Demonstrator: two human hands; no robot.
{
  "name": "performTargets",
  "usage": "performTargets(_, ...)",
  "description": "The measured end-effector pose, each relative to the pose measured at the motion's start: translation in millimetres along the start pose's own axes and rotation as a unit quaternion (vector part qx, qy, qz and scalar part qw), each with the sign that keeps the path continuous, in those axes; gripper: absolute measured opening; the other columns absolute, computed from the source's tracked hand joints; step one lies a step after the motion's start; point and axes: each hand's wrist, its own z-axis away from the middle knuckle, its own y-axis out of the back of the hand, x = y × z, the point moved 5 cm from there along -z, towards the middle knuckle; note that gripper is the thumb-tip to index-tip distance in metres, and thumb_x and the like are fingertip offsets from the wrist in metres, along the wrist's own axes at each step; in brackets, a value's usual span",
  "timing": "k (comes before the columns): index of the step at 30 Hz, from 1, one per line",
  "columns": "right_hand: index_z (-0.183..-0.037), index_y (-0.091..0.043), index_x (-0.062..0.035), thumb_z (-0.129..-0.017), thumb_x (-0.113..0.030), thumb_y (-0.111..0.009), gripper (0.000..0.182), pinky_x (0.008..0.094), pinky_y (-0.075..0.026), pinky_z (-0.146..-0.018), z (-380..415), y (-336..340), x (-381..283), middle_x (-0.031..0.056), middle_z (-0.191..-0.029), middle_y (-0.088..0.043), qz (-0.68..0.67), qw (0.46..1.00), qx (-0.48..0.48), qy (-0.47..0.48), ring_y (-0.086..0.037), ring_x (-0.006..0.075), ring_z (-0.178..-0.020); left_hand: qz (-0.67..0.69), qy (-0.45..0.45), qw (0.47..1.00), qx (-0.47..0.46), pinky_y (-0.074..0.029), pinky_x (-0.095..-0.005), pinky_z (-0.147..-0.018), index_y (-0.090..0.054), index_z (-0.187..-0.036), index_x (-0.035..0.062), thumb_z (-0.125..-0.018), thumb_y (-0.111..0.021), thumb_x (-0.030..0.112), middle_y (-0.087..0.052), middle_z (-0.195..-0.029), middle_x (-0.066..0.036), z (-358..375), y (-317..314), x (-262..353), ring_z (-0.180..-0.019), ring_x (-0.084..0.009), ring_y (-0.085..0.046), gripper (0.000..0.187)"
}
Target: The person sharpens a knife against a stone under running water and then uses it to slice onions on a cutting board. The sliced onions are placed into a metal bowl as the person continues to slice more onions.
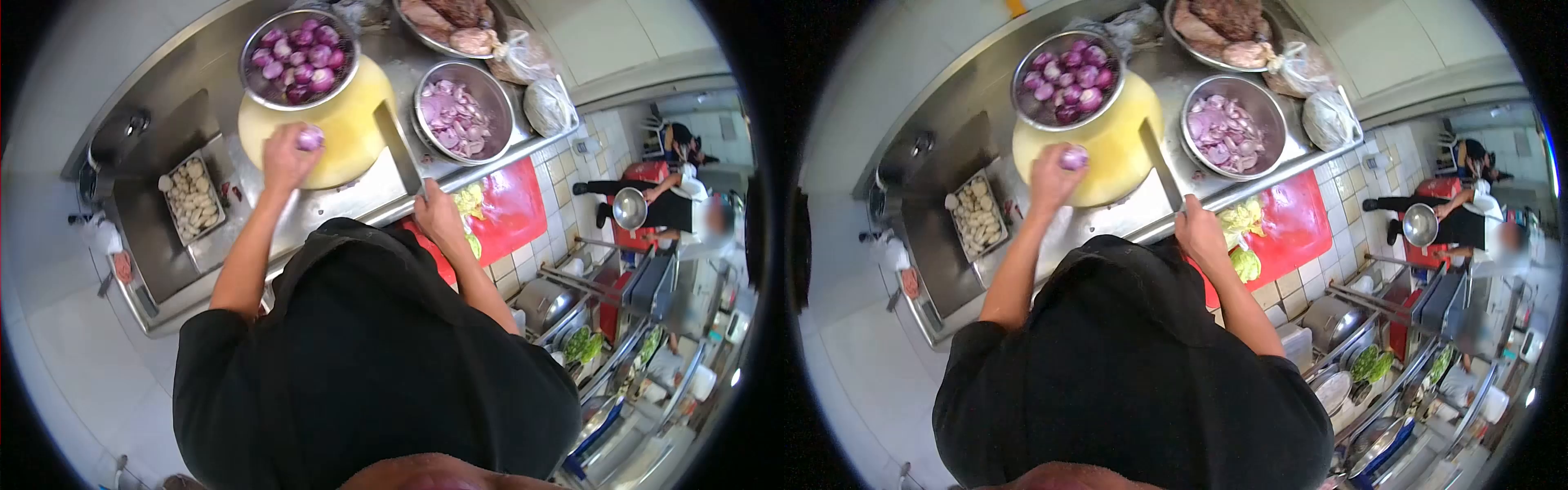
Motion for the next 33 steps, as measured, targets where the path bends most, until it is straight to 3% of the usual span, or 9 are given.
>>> performTargets(1,-0.110,-0.056,0.0016,-0.094,-0.017,-0.059,0.024,0.0633,-0.051,-0.075,-1.4,-2.5,1.5,0.0355,-0.079,-0.065,0.017,1.000,-0.009,-0.004,-0.065,0.0548,-0.079,-0.053,-0.008,0.999,0.000,-0.051,-0.0456,-0.092,-0.068,-0.116,0.0074,-0.069,-0.091,0.024,-0.068,-0.110,-0.016,15.2,-14.4,0.6,-0.100,-0.0341,-0.067,0.055)
performTargets(4,-0.108,-0.059,0.0015,-0.097,-0.021,-0.060,0.025,0.0635,-0.049,-0.076,-6.2,-2.7,12.1,0.0370,-0.083,-0.065,0.020,0.999,-0.018,-0.018,-0.064,0.0568,-0.084,-0.046,-0.002,0.999,0.023,-0.050,-0.0461,-0.090,-0.067,-0.117,0.0099,-0.068,-0.091,0.027,-0.063,-0.110,-0.013,39.1,-21.4,15.5,-0.102,-0.0347,-0.063,0.058)
performTargets(8,-0.100,-0.060,0.0020,-0.101,-0.031,-0.061,0.033,0.0610,-0.048,-0.073,0.2,2.9,8.4,0.0362,-0.086,-0.065,-0.021,1.000,0.001,-0.011,-0.063,0.0569,-0.086,0.059,0.016,0.997,-0.043,-0.049,-0.0457,-0.090,-0.066,-0.122,0.0085,-0.074,-0.086,0.018,-0.062,-0.112,-0.016,47.4,-9.3,13.7,-0.103,-0.0358,-0.062,0.053)
performTargets(12,-0.096,-0.059,0.0024,-0.100,-0.029,-0.062,0.032,0.0601,-0.048,-0.070,-2.8,-6.6,11.9,0.0355,-0.081,-0.064,-0.005,0.999,-0.054,-0.004,-0.062,0.0562,-0.083,0.096,-0.011,0.995,-0.015,-0.049,-0.0453,-0.091,-0.067,-0.122,0.0065,-0.079,-0.080,0.014,-0.062,-0.113,-0.015,54.0,-14.2,-6.1,-0.104,-0.0359,-0.062,0.046)
performTargets(18,-0.092,-0.056,0.0006,-0.101,-0.026,-0.063,0.029,0.0602,-0.046,-0.066,14.8,0.5,-53.1,0.0309,-0.073,-0.062,0.005,0.994,-0.095,0.054,-0.062,0.0533,-0.076,0.097,-0.063,0.993,0.003,-0.049,-0.0447,-0.091,-0.067,-0.118,0.0054,-0.080,-0.079,0.014,-0.063,-0.112,-0.015,56.7,-8.8,-7.7,-0.106,-0.0364,-0.062,0.041)
performTargets(24,-0.093,-0.057,-0.0008,-0.101,-0.026,-0.063,0.027,0.0601,-0.047,-0.066,20.6,-7.0,-67.5,0.0297,-0.072,-0.063,0.058,0.989,-0.119,0.067,-0.063,0.0524,-0.074,0.081,-0.043,0.996,-0.017,-0.050,-0.0451,-0.092,-0.065,-0.115,0.0018,-0.079,-0.074,0.008,-0.062,-0.114,-0.017,53.9,-9.6,-1.0,-0.105,-0.0370,-0.062,0.038)
performTargets(33,-0.094,-0.056,-0.0016,-0.101,-0.026,-0.061,0.026,0.0601,-0.049,-0.068,24.3,-8.3,-75.0,0.0285,-0.073,-0.065,0.105,0.983,-0.128,0.077,-0.065,0.0508,-0.073,0.078,-0.020,0.996,-0.043,-0.049,-0.0466,-0.095,-0.064,-0.115,0.0000,-0.077,-0.072,0.011,-0.061,-0.114,-0.020,49.7,-14.2,-1.8,-0.106,-0.0399,-0.060,0.040)
